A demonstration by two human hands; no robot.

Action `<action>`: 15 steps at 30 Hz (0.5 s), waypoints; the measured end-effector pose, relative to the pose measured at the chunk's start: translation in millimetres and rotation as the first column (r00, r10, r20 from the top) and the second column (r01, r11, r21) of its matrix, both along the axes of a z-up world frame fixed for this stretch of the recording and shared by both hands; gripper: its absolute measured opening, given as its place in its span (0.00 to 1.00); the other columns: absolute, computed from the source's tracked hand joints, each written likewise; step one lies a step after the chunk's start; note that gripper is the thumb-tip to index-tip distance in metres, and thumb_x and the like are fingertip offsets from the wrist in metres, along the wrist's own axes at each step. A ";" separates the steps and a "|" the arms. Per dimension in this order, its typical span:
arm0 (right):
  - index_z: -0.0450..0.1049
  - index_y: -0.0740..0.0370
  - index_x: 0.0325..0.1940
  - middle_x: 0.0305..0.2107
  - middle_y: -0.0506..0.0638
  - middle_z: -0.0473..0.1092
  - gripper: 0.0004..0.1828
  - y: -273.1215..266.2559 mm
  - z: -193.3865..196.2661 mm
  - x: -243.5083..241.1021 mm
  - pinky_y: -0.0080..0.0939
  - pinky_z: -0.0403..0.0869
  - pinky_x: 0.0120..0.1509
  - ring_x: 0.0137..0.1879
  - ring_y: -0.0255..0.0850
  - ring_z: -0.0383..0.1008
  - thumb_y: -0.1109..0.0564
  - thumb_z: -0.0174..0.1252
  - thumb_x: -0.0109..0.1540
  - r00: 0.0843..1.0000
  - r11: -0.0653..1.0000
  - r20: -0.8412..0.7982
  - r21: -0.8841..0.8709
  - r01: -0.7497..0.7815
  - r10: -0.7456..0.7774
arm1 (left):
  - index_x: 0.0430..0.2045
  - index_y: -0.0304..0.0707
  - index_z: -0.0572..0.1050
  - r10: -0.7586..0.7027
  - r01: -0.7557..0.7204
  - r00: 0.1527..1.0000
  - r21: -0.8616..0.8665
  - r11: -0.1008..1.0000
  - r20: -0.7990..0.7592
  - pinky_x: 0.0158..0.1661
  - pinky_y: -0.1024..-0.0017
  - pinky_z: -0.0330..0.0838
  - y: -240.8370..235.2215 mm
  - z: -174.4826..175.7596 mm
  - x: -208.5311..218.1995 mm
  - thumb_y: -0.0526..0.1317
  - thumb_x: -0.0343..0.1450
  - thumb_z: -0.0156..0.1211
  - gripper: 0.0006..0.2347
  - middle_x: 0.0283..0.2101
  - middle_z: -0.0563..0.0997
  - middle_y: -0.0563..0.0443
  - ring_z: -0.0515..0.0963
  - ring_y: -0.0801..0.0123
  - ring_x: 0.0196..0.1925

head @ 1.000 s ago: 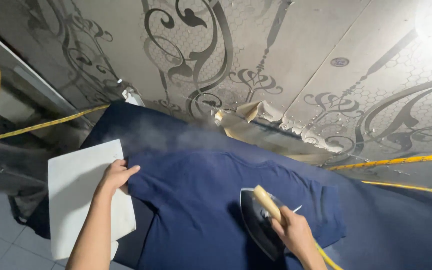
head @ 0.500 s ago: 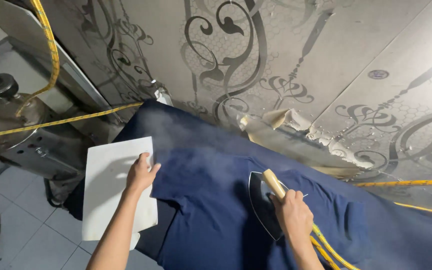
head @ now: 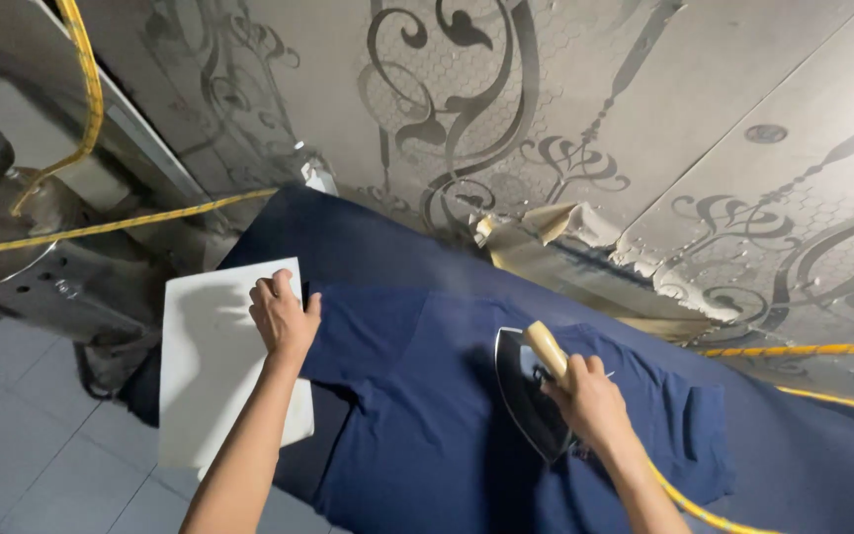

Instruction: Ironing and folding a blue t-shirt on an ironing board using a steam iron.

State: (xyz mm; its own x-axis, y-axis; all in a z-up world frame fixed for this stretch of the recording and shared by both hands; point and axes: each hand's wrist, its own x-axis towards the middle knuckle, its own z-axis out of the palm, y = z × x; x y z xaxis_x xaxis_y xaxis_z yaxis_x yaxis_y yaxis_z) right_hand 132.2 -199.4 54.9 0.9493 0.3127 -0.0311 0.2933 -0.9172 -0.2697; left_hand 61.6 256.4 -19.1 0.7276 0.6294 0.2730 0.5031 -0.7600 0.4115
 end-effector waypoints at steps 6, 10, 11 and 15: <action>0.67 0.59 0.42 0.38 0.60 0.69 0.19 73.0 26.7 18.4 0.57 0.74 0.39 0.39 0.63 0.76 0.47 0.66 0.57 0.937 0.925 0.059 0.148 -0.350 0.345 | 0.59 0.62 0.73 -0.191 0.227 0.958 0.162 0.960 -0.212 0.58 0.32 0.54 -21.5 -18.7 -86.6 0.57 0.64 0.65 0.26 0.71 0.58 0.32 0.59 0.39 0.69; 0.67 0.62 0.42 0.33 0.59 0.73 0.19 188.3 -7.9 6.7 0.54 0.76 0.33 0.32 0.56 0.78 0.46 0.62 0.61 0.815 0.820 0.137 0.034 -0.572 0.563 | 0.63 0.57 0.69 0.242 -0.204 0.958 0.226 0.952 -0.154 0.60 0.32 0.50 -4.7 -16.4 -132.0 0.62 0.67 0.60 0.30 0.74 0.54 0.31 0.55 0.37 0.74; 0.67 0.62 0.42 0.33 0.59 0.73 0.19 212.1 -9.8 6.8 0.54 0.76 0.33 0.32 0.56 0.78 0.46 0.62 0.61 0.809 0.812 0.130 0.038 -0.582 0.574 | 0.63 0.57 0.69 0.254 -0.215 0.953 0.227 0.950 -0.162 0.60 0.32 0.50 4.6 -13.4 -143.2 0.62 0.67 0.60 0.30 0.74 0.54 0.31 0.55 0.37 0.74; 0.68 0.62 0.43 0.28 0.56 0.75 0.15 293.9 -22.8 15.7 0.49 0.77 0.29 0.28 0.51 0.79 0.47 0.57 0.63 0.729 0.757 0.283 0.017 -0.653 0.623 | 0.71 0.43 0.54 0.597 -0.647 0.688 0.024 0.762 -0.413 0.56 0.27 0.56 37.8 -4.4 -168.1 0.71 0.60 0.64 0.49 0.70 0.53 0.24 0.59 0.31 0.67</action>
